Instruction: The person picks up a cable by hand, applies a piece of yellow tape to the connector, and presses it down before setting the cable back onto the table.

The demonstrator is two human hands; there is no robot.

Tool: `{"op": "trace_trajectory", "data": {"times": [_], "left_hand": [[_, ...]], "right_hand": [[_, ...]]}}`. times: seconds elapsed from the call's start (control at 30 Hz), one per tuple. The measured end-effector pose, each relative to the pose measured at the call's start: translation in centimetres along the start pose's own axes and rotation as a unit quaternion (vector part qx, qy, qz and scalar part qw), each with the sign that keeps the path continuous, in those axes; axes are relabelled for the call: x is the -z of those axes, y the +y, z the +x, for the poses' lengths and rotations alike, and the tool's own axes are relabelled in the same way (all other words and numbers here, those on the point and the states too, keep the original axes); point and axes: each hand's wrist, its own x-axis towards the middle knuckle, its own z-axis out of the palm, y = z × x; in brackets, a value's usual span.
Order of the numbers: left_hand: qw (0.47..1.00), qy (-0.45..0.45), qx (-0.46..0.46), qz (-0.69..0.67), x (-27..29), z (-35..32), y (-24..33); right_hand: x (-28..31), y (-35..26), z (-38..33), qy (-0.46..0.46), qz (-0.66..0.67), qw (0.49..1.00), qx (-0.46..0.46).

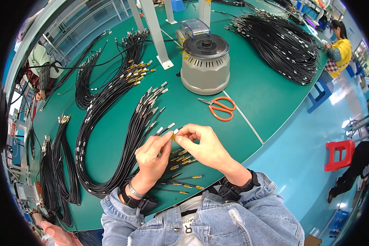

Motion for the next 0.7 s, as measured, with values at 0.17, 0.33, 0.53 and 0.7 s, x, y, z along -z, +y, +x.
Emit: {"op": "trace_trajectory", "data": {"times": [0.17,0.33,0.53,0.7], "left_hand": [[1.0,0.014,0.016,-0.011,-0.1,0.0,0.0],[1.0,0.021,0.02,-0.008,-0.1,0.1,0.0],[0.999,0.022,0.029,-0.022,0.0,0.1,0.2],[0.997,0.015,0.063,-0.04,0.2,0.3,0.6]], "right_hand": [[-0.1,-0.5,-0.8,-0.004,0.096,0.993,-0.072],[-0.2,0.3,-1.0,0.004,0.129,0.99,-0.064],[-1.2,1.1,-0.8,0.015,0.15,0.988,-0.028],[-1.3,1.2,-0.9,0.025,0.133,0.991,-0.01]]}}
